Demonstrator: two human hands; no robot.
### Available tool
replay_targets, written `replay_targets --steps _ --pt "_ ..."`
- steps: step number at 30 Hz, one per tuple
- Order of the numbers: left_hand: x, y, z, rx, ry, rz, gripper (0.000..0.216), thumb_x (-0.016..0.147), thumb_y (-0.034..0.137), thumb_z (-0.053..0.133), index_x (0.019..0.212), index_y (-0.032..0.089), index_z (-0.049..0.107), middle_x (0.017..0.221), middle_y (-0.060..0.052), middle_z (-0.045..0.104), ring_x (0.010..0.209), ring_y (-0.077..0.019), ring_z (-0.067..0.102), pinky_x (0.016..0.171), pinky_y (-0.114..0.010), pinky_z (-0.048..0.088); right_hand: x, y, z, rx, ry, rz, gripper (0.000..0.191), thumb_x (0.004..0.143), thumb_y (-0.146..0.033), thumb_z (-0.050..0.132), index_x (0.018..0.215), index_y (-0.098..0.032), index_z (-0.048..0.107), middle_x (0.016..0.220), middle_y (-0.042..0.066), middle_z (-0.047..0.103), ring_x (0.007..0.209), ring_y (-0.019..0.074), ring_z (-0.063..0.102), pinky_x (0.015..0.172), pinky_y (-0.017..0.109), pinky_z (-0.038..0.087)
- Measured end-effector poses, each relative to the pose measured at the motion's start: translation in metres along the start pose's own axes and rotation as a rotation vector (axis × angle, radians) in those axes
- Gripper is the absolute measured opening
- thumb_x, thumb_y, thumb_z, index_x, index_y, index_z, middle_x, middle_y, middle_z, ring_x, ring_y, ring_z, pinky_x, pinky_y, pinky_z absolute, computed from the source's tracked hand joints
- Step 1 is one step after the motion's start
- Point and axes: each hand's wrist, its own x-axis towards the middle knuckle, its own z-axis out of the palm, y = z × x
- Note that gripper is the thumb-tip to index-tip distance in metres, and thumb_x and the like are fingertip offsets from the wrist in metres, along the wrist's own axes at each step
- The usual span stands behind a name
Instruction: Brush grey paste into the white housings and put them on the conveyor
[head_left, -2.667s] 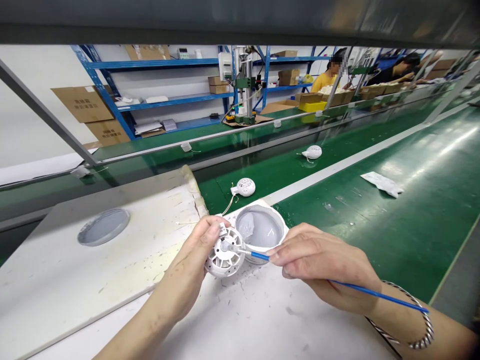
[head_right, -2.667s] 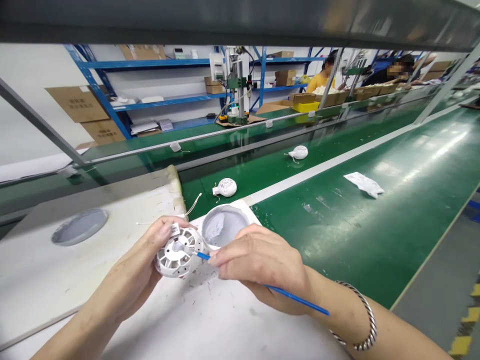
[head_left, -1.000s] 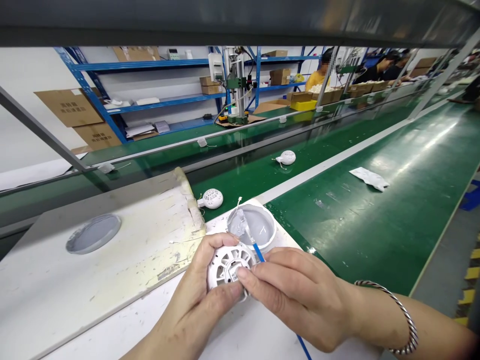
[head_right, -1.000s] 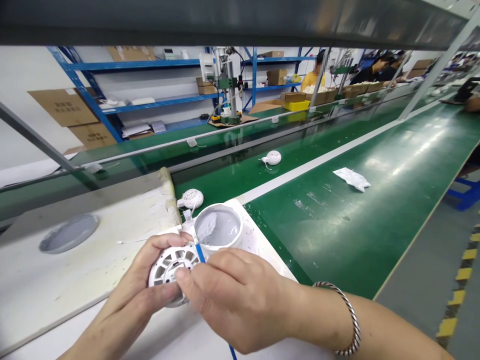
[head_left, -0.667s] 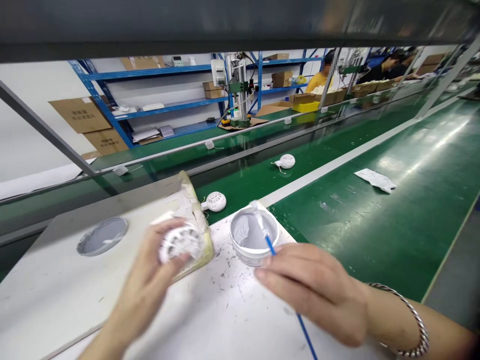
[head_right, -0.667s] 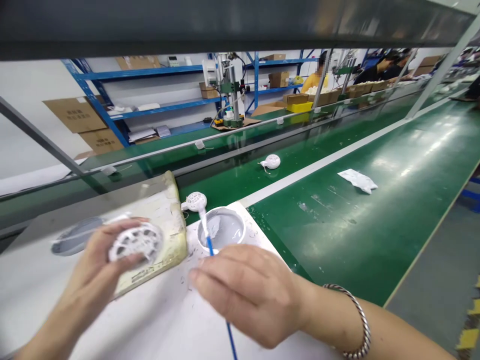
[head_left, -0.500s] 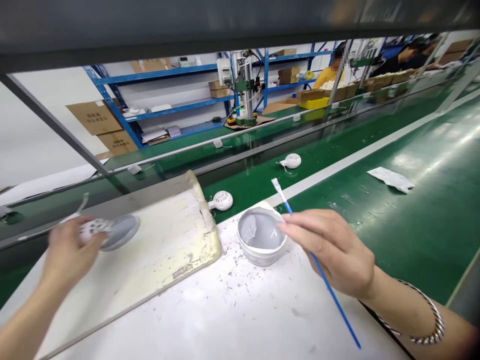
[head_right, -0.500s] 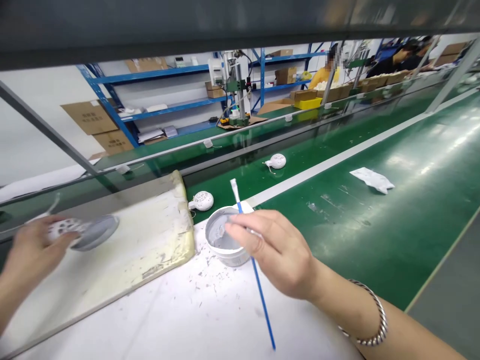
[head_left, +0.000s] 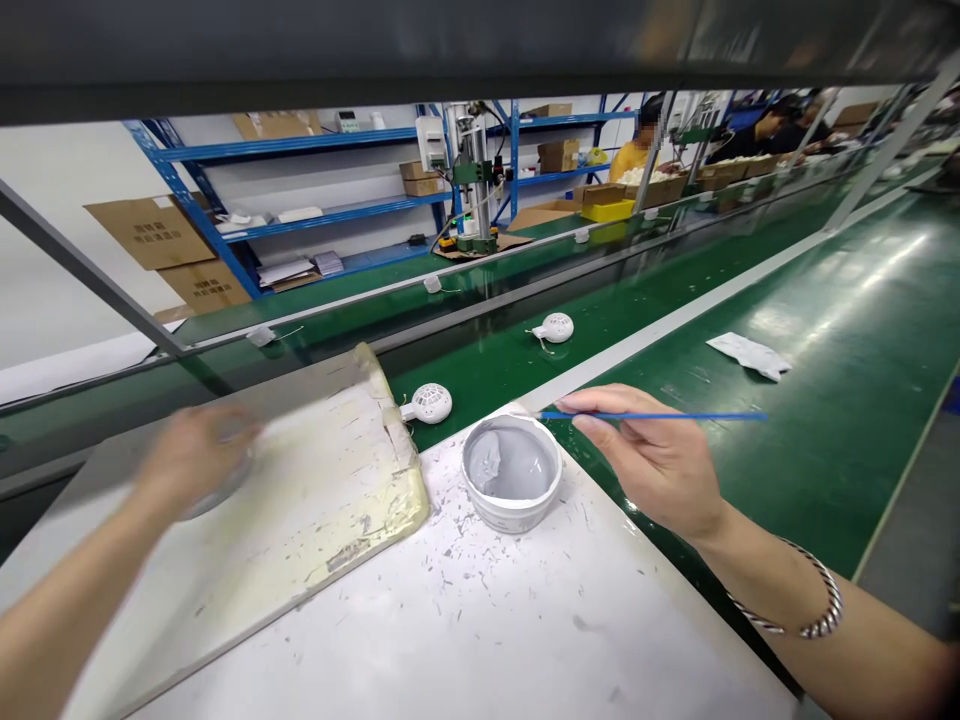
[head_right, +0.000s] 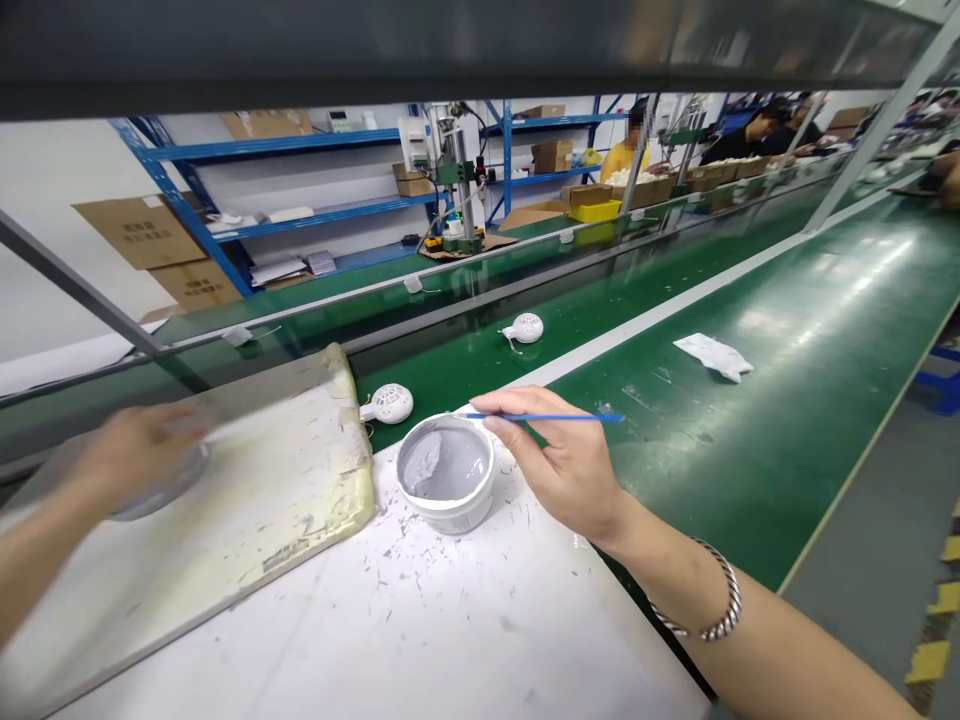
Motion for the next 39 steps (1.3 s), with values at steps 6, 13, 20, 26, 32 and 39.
replay_targets --steps 6,13,20,26,32,39 --pt "0.020 0.076 0.139 0.460 -0.222 0.203 0.053 0.077 0.049 0.066 0.121 0.019 0.058 0.132 -0.013 0.052 0.115 -0.0329 0.054 0.096 -0.053 0.042 -0.004 0.007 0.007 0.094 -0.028 0.148 0.006 0.085 -0.018 0.064 0.087 -0.019 0.070 0.087 0.002 0.072 0.082 0.0159 0.068 0.077 0.029 0.056" --pt "0.029 0.089 0.176 0.558 -0.281 0.136 0.036 0.087 0.034 0.061 0.118 0.016 0.058 0.130 -0.012 0.053 0.117 -0.0285 0.052 0.097 -0.053 0.043 -0.007 0.012 0.019 0.122 -0.059 0.092 0.008 0.085 -0.017 0.064 0.085 -0.018 0.071 0.084 0.003 0.073 0.078 0.0158 0.069 0.073 0.028 0.057" --pt "0.026 0.068 0.143 0.018 -0.279 0.051 0.039 0.085 0.038 0.063 0.116 0.016 0.058 0.116 -0.010 0.059 0.105 -0.0253 0.058 0.090 -0.049 0.047 -0.008 0.013 0.021 0.261 -0.099 0.244 0.008 0.086 -0.023 0.064 0.085 -0.018 0.070 0.084 0.003 0.071 0.078 0.0154 0.068 0.073 0.029 0.057" --pt "0.018 0.045 0.109 -0.845 -0.279 -0.204 0.029 0.088 0.035 0.042 0.105 0.016 0.057 0.095 -0.010 0.066 0.082 -0.0198 0.065 0.065 -0.031 0.056 -0.003 0.016 0.023 0.563 -0.106 0.572 0.019 0.079 -0.034 0.071 0.083 -0.017 0.064 0.079 0.003 0.069 0.075 0.0170 0.071 0.073 0.030 0.060" --pt "0.001 0.031 0.077 -1.460 -0.229 -0.346 0.031 0.089 0.030 0.040 0.116 0.017 0.048 0.105 -0.012 0.064 0.106 -0.0232 0.062 0.076 -0.032 0.061 0.002 0.015 0.022 0.624 -0.146 0.648 0.024 0.076 -0.037 0.075 0.080 -0.016 0.064 0.075 0.002 0.069 0.073 0.0175 0.072 0.074 0.032 0.059" --pt "-0.018 0.030 0.070 -1.728 -0.231 -0.387 0.039 0.087 0.025 0.052 0.124 0.016 0.046 0.112 -0.014 0.062 0.117 -0.0259 0.056 0.089 -0.038 0.058 0.001 0.022 0.022 0.667 -0.043 0.851 0.029 0.072 -0.040 0.078 0.081 -0.016 0.064 0.075 0.003 0.071 0.072 0.0145 0.069 0.063 0.025 0.049"
